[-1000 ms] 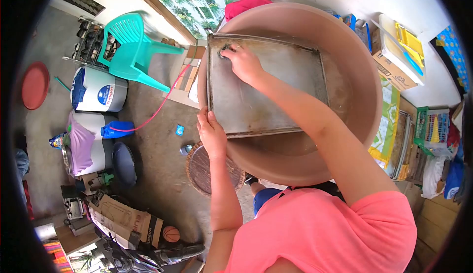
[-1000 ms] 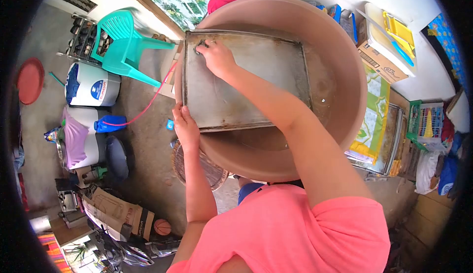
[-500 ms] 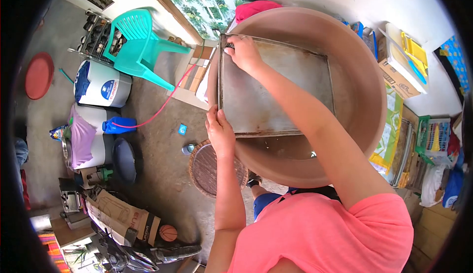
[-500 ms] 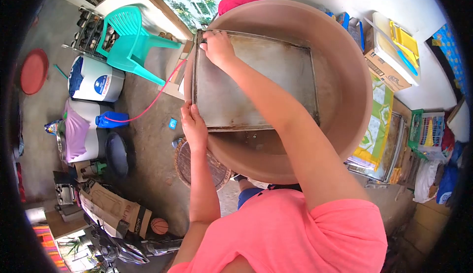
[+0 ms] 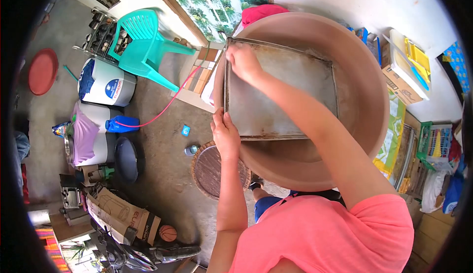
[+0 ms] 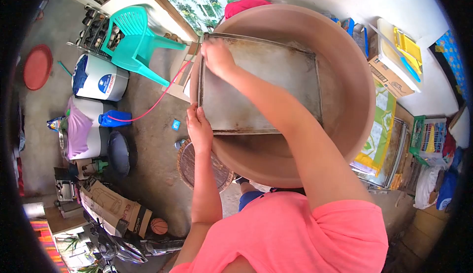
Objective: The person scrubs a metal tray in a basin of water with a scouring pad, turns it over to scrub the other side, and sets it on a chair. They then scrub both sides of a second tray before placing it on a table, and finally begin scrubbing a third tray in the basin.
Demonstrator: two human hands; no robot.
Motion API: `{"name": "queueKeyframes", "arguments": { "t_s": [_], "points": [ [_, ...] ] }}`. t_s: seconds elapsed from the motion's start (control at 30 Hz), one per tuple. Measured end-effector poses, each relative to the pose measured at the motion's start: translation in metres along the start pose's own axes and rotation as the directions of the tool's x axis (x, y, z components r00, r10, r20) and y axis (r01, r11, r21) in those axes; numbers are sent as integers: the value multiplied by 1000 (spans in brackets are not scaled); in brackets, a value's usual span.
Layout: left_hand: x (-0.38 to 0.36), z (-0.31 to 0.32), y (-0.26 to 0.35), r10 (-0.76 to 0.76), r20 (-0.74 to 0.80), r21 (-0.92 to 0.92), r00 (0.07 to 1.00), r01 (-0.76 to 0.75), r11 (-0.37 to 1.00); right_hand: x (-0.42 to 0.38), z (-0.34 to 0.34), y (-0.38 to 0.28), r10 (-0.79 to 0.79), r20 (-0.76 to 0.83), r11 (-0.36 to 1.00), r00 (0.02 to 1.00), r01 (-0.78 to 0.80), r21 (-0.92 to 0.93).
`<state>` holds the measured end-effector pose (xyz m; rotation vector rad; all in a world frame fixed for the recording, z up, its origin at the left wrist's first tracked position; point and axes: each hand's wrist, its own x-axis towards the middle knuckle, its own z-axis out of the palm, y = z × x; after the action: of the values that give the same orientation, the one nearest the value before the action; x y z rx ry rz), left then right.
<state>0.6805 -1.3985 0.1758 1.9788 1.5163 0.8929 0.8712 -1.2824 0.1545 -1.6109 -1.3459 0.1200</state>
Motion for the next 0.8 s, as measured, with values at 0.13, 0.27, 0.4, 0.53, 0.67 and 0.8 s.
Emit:
{"name": "queueKeyframes", "arguments": {
  "t_s": [0.13,0.27,0.4,0.53,0.67,0.8],
  "points": [
    [0,-1,1,-37,14,-1,999,37,999,-70,-17,-42,-138,6,976,990,135,171],
    [0,0,-1,-19,15,-24,1000,20,1000,-39,-5,-17,-130,-124,979,984,147,141],
    [0,1,-4,18,10,-57,1000,-17,998,25,-1,1,-15,-198,983,980,50,174],
    [3,7,-16,-24,2,-168,1000,24,986,-15,-4,-15,-92,-117,976,989,113,184],
    [-1,6,-15,-100,14,-273,995,100,957,-108,-25,-65,-195,48,945,980,175,276],
    [-2,3,-14,-90,11,-279,996,89,956,-121,-31,-71,-271,115,909,956,214,358]
  ]
}}
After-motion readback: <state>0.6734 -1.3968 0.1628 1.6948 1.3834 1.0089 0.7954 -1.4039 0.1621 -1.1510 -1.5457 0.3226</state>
